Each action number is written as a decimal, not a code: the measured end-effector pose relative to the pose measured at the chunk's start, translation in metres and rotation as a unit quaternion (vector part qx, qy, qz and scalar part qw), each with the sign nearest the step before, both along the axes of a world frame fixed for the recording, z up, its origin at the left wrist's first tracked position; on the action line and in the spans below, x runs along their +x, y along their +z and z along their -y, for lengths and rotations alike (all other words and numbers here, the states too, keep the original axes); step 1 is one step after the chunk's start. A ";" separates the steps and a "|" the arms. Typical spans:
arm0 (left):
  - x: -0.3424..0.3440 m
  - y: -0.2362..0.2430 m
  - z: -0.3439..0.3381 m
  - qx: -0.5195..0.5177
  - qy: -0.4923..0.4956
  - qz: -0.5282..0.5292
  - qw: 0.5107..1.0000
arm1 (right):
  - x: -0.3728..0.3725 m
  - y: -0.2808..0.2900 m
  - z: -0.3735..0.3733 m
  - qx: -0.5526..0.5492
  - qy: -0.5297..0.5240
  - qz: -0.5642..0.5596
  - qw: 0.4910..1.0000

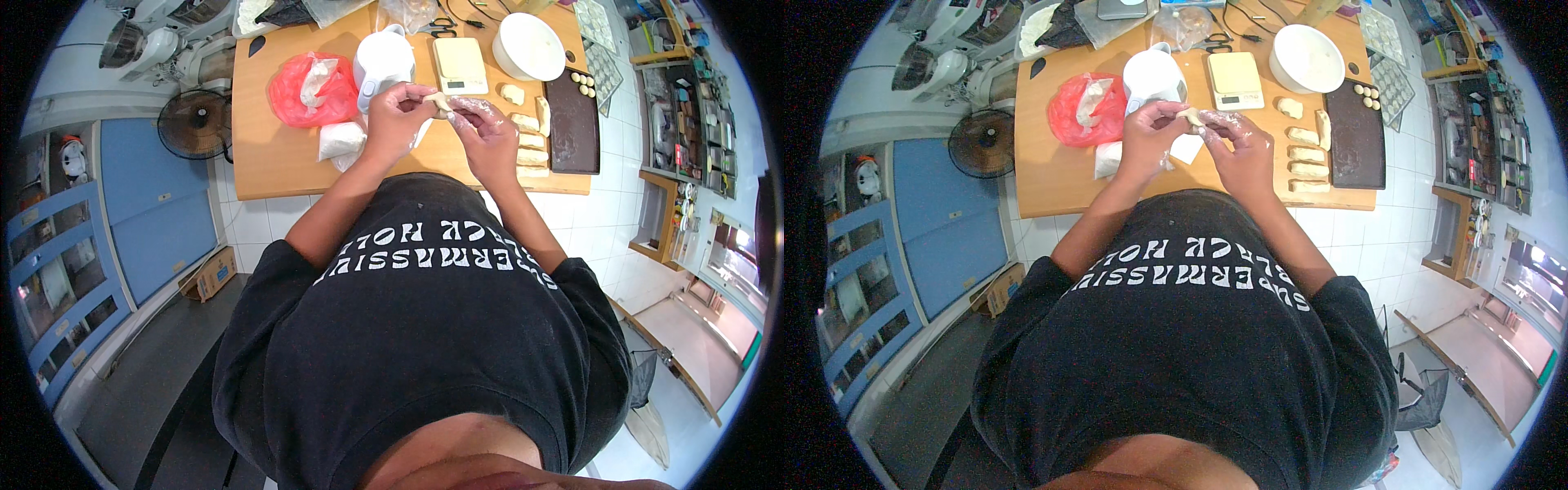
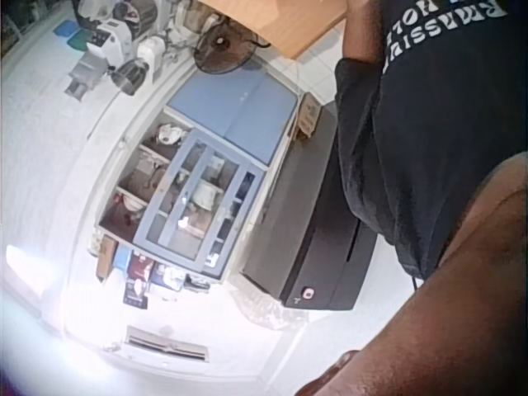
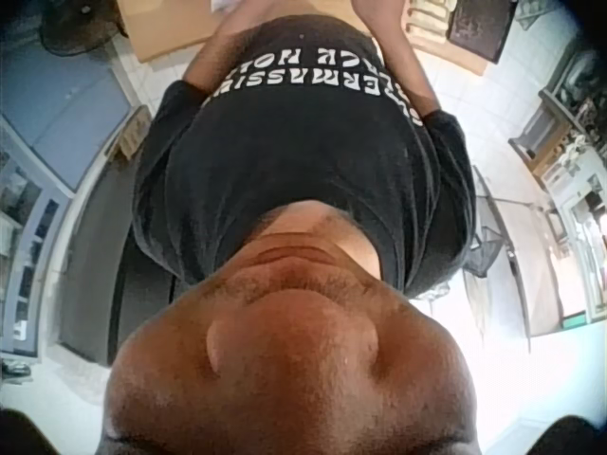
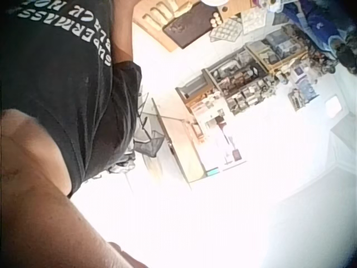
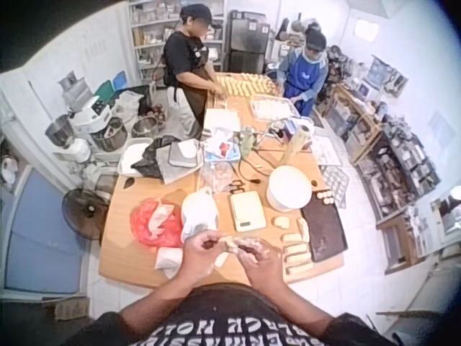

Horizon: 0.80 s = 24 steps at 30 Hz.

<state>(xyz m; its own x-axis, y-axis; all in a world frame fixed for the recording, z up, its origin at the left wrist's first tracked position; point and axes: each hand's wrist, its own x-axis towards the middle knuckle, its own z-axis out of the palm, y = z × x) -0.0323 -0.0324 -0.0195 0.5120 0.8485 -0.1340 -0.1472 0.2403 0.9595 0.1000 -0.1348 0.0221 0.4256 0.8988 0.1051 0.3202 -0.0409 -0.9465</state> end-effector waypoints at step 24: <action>-0.017 0.016 0.014 -0.062 -0.081 0.023 0.995 | 0.000 -0.004 -0.005 0.070 -0.064 -0.262 0.960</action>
